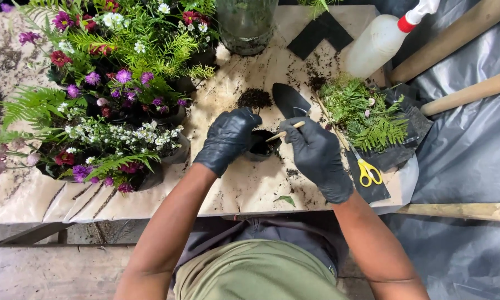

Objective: Cleaning soil from a floral design workstation using a hand trowel and a small container.

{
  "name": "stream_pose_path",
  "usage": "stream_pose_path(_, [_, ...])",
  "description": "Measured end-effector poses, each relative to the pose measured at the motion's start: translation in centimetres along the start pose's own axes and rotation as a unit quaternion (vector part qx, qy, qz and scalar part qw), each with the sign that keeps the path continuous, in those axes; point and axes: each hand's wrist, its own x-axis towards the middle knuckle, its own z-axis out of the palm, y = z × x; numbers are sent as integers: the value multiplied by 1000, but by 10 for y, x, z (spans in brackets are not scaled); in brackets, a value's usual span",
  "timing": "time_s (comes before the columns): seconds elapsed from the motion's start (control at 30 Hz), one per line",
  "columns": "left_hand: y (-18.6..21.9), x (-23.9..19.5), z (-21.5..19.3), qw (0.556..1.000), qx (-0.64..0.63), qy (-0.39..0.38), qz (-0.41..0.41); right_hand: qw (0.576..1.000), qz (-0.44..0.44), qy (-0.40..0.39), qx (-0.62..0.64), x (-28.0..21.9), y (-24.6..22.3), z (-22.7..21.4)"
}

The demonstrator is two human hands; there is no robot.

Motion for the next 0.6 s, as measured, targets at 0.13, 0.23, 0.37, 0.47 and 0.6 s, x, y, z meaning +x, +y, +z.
stream_pose_path(0.13, [10,6,-8,993,-58,2,-107,998,12,7,60,-2,14,13])
stream_pose_path(0.23, [2,7,-11,994,-17,-19,-111,996,34,18,82,7,1,3])
stream_pose_path(0.37, [-2,10,-14,988,-38,-66,-138,998,-45,0,34,2,24,26])
stream_pose_path(0.47, [-6,9,-17,987,-57,-66,-137,997,-9,24,79,3,-8,3])
stream_pose_path(0.6, [-2,10,-20,984,-47,-85,-151,996,-43,25,80,-9,4,33])
